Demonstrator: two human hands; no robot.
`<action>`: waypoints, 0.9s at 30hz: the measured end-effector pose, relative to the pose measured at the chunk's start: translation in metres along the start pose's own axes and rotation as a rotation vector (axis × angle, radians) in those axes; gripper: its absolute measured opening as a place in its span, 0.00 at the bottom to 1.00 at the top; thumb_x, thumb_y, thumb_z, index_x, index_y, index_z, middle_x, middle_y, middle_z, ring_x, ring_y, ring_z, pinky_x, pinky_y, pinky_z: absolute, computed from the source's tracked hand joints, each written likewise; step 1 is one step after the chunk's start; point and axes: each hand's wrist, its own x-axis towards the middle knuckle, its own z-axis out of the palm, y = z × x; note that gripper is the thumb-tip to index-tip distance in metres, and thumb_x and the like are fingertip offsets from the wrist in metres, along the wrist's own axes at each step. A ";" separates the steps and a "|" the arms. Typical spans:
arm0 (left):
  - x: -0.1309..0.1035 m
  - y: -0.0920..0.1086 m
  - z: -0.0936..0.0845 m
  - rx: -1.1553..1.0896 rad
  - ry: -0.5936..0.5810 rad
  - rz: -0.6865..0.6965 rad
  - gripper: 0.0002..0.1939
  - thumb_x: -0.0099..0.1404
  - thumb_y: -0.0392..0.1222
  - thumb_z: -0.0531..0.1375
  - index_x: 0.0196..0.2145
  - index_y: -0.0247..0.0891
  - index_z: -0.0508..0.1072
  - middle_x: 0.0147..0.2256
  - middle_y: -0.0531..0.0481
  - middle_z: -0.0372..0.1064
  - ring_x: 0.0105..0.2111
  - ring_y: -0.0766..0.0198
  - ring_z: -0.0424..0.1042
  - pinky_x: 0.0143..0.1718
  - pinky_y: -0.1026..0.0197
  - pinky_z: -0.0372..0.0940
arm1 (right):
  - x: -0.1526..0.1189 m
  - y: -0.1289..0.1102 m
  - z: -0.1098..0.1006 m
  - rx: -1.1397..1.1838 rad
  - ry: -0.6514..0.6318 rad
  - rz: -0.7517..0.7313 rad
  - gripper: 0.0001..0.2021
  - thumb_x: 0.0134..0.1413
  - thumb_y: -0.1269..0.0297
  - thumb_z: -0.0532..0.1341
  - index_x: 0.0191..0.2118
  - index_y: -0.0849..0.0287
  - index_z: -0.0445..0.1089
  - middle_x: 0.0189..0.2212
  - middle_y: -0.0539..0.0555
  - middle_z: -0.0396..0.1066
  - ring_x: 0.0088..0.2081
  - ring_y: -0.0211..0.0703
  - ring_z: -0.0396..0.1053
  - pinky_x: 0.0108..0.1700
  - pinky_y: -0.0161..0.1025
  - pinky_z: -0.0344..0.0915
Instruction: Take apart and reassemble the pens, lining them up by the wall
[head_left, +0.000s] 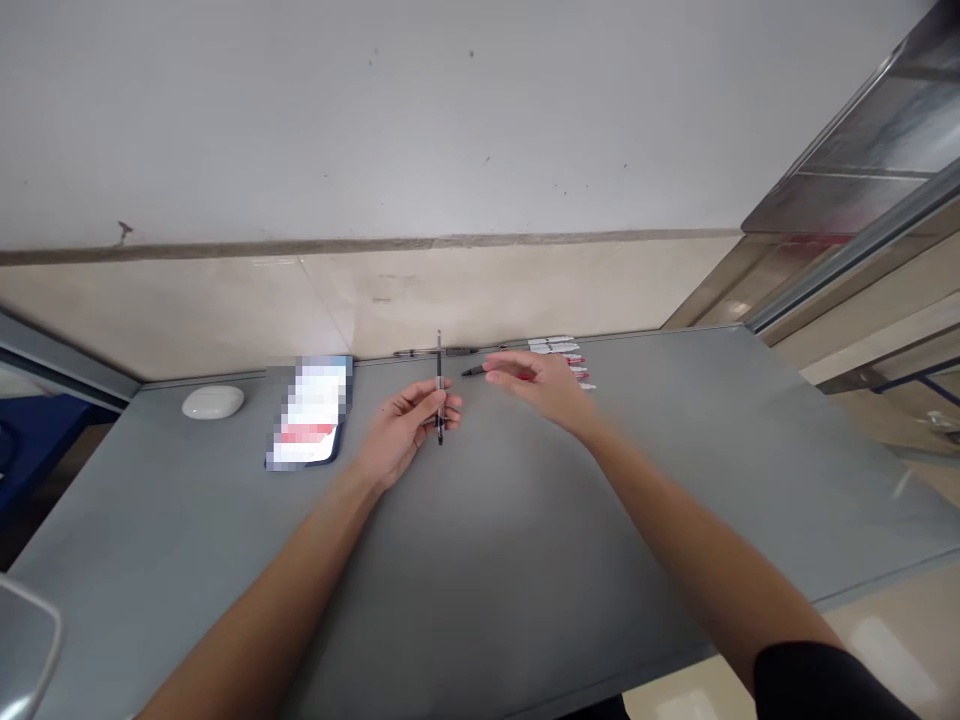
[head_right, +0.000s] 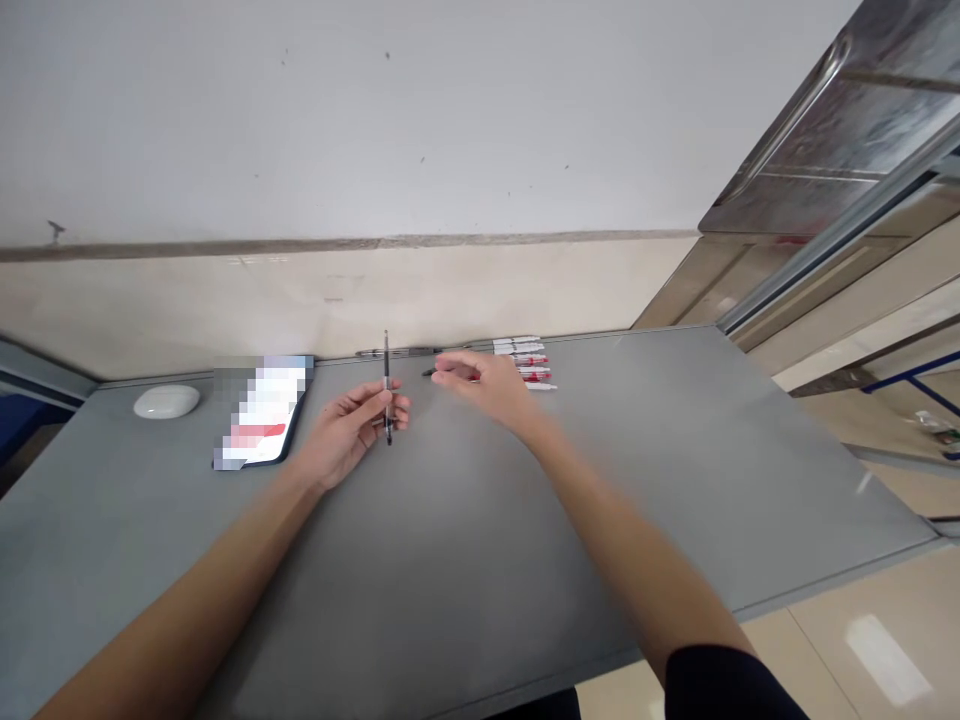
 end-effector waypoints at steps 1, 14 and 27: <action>0.003 0.000 -0.002 -0.042 0.012 -0.016 0.16 0.59 0.46 0.67 0.43 0.37 0.75 0.37 0.46 0.76 0.33 0.64 0.73 0.39 0.59 0.68 | 0.006 -0.001 0.000 -0.136 -0.028 -0.053 0.16 0.54 0.49 0.63 0.46 0.46 0.76 0.42 0.52 0.79 0.44 0.49 0.75 0.47 0.50 0.69; 0.010 -0.009 -0.014 -0.169 0.020 -0.031 0.11 0.62 0.43 0.65 0.42 0.37 0.75 0.34 0.50 0.73 0.32 0.66 0.73 0.38 0.61 0.66 | 0.053 0.009 0.010 -1.083 -0.365 -0.463 0.18 0.61 0.76 0.51 0.48 0.53 0.74 0.45 0.56 0.77 0.43 0.45 0.72 0.34 0.37 0.54; 0.011 -0.009 -0.012 -0.184 0.032 -0.030 0.12 0.61 0.41 0.66 0.42 0.36 0.75 0.33 0.49 0.73 0.32 0.66 0.73 0.38 0.62 0.67 | 0.059 0.010 0.020 -1.082 -0.346 -0.438 0.21 0.57 0.80 0.50 0.47 0.55 0.74 0.42 0.56 0.77 0.38 0.43 0.71 0.33 0.38 0.53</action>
